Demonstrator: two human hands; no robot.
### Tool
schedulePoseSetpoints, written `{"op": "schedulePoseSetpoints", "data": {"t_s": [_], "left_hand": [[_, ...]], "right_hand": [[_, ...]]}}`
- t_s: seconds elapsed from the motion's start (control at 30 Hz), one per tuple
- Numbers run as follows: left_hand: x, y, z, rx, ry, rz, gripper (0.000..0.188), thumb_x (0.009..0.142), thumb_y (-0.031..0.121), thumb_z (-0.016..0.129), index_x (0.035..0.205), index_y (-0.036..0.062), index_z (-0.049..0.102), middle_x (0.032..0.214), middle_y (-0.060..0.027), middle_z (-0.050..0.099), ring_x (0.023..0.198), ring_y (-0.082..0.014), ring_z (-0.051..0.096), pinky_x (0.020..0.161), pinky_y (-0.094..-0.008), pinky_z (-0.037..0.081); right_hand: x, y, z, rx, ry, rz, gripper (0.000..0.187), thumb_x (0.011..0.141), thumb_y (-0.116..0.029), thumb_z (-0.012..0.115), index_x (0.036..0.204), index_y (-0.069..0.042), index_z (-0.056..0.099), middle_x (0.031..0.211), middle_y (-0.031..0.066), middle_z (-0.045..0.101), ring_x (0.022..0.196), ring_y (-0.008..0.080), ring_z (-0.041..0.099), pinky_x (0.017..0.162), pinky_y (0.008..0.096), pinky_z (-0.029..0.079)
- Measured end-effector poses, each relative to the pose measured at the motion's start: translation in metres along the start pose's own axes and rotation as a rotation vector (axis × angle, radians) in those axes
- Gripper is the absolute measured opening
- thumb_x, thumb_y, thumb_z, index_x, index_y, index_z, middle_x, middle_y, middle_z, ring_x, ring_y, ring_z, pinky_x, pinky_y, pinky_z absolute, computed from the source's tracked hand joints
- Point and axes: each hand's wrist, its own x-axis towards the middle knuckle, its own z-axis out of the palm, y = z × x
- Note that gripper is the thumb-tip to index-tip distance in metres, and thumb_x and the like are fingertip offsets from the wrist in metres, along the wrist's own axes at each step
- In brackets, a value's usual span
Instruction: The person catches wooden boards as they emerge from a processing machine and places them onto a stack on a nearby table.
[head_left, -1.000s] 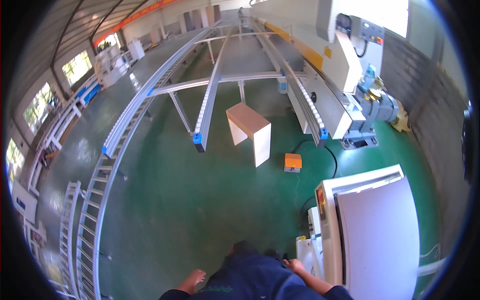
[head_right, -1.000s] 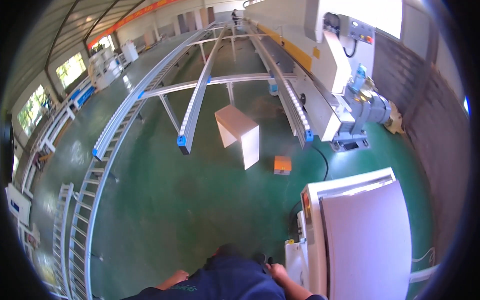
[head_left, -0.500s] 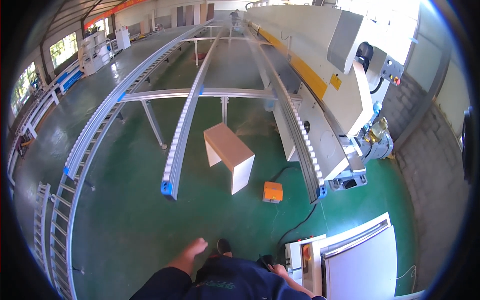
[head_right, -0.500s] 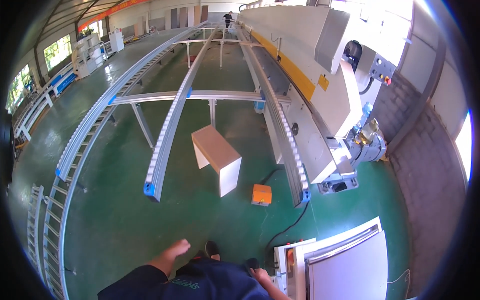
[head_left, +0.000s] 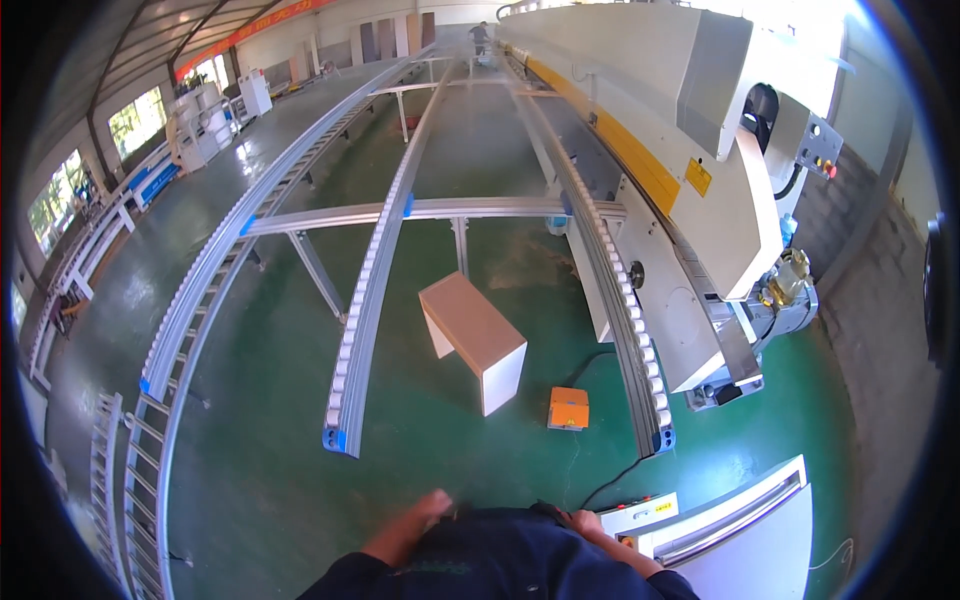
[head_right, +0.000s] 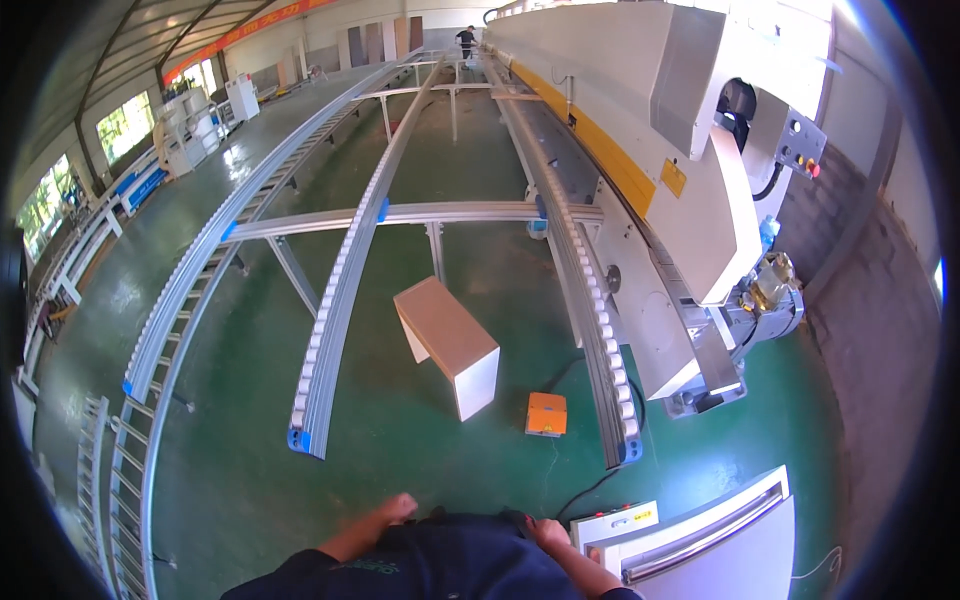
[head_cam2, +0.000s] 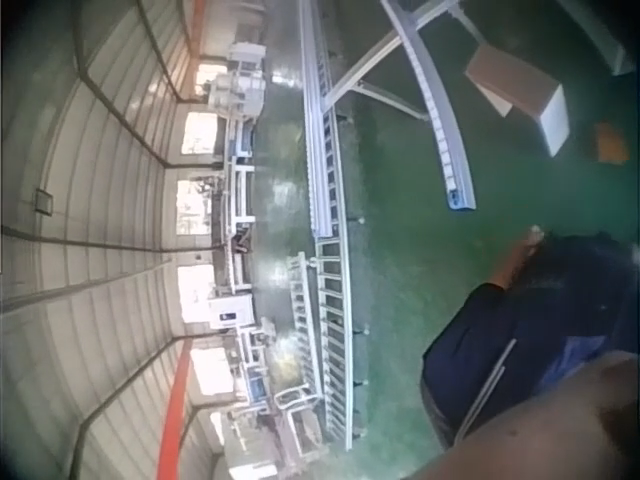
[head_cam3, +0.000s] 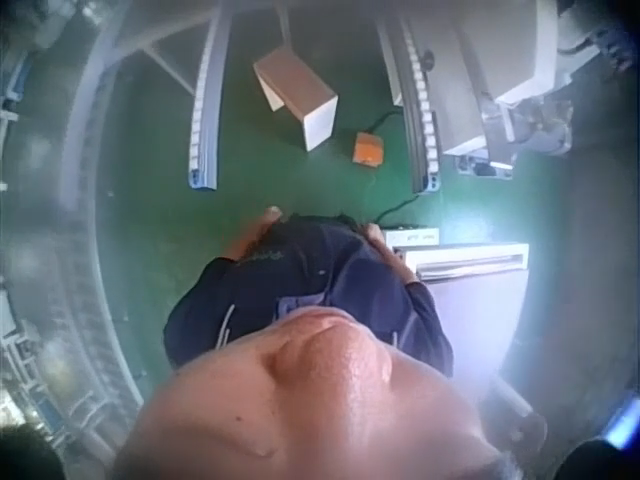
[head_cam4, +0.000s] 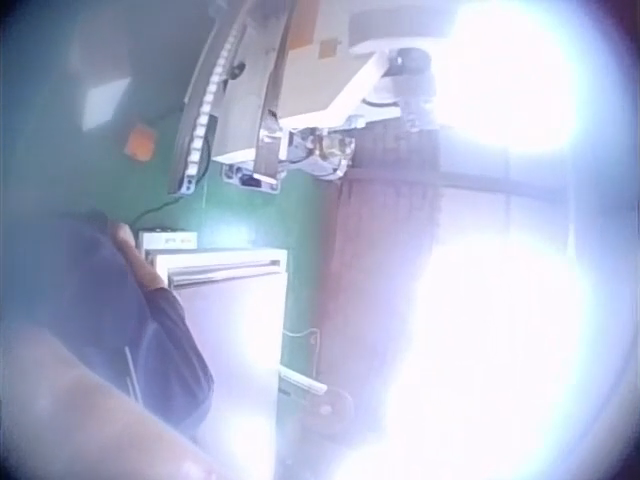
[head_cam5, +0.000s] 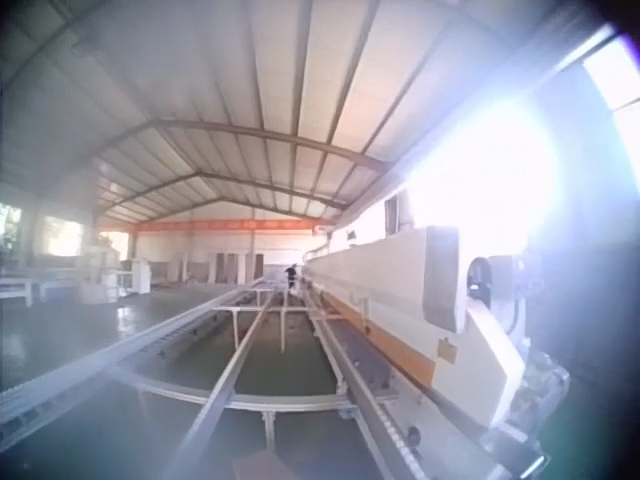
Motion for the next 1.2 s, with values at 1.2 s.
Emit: {"op": "schedulePoseSetpoints", "data": {"t_s": [1.2], "left_hand": [[0.016,-0.071,-0.013,0.877,-0.086,0.588,0.02,0.087,0.015,0.055,0.104,0.0074,0.062,0.101,-0.019,0.059,0.095,-0.0374,0.059,0.078,-0.0442,0.049]], "right_hand": [[-0.031,-0.079,-0.285,1.289,0.092,-0.395,0.041,0.096,-0.028,0.054,0.125,0.001,0.051,0.112,0.0135,0.062,0.098,0.0247,0.063,0.088,0.036,0.049]]}}
